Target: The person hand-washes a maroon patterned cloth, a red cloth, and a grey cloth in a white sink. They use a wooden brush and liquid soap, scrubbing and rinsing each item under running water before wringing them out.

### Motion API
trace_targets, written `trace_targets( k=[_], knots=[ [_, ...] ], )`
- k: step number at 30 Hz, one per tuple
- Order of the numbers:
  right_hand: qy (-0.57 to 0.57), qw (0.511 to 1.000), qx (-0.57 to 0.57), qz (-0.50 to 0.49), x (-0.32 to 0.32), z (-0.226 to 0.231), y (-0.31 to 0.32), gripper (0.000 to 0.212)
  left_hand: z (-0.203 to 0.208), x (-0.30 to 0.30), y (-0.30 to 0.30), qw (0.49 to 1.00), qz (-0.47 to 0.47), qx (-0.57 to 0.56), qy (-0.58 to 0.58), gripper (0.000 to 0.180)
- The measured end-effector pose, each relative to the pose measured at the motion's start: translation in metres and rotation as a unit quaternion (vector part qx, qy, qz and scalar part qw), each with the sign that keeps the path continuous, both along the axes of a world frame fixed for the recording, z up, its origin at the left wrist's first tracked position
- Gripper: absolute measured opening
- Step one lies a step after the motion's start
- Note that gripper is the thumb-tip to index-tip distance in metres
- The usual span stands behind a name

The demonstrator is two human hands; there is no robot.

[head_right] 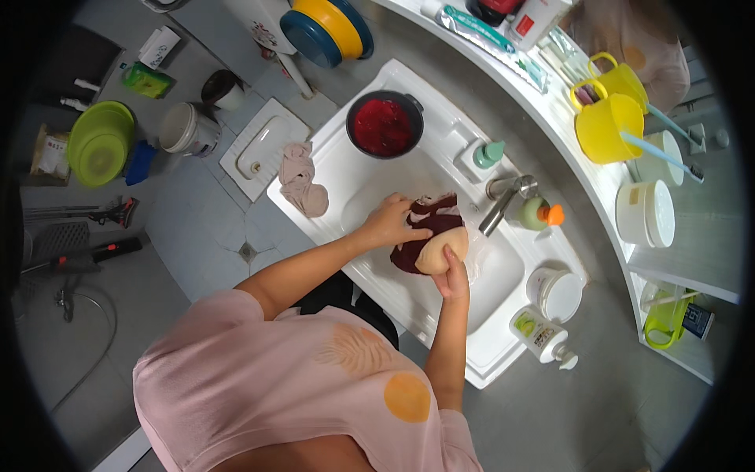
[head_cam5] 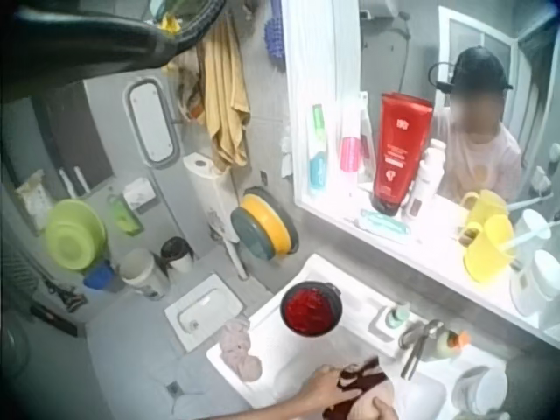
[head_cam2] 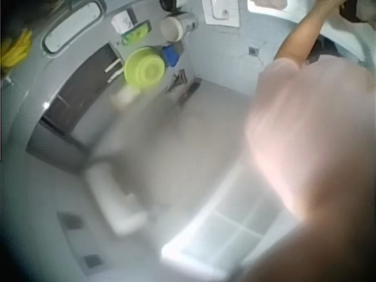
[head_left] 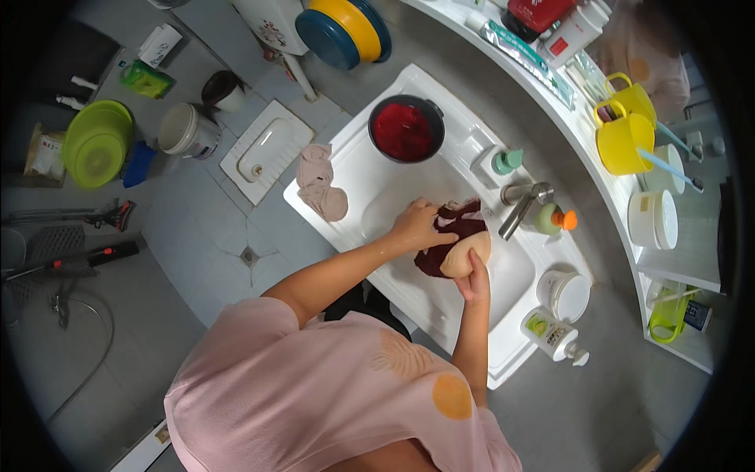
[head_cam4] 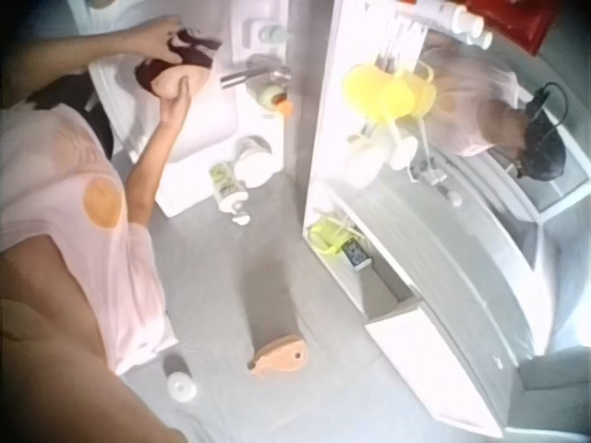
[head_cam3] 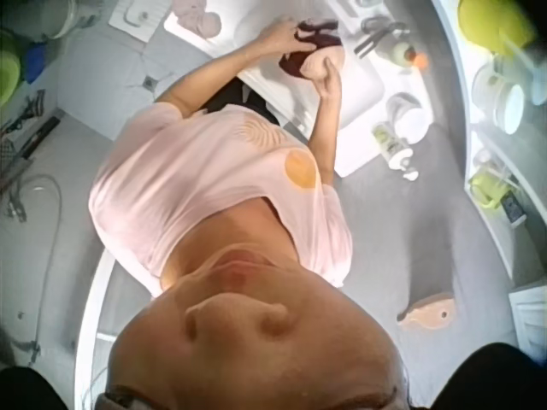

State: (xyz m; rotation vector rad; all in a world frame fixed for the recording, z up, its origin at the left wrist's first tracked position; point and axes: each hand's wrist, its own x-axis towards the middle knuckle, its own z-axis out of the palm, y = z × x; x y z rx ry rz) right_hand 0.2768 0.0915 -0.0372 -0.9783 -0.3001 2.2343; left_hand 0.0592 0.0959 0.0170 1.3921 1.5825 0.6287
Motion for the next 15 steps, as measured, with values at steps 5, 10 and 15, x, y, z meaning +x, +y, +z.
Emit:
trace_targets(
  k=[5, 10, 15],
  knots=[
    [-0.046, 0.995, 0.058, 0.06, -0.011, 0.019, 0.01, 0.053, -0.036, -0.021, 0.0, 0.754, 0.011, -0.257, -0.605, 0.05],
    [-0.208, 0.969, 0.117, 0.07, -0.019, 0.034, 0.016, 0.052, -0.036, -0.008, -0.002, 0.78, 0.092, -0.212, -0.582, 0.052],
    [-0.125, 0.987, 0.092, 0.028, -0.015, 0.042, 0.011, 0.053, -0.016, -0.016, -0.002, 0.799, 0.065, -0.327, -0.5, 0.062]
  ],
)
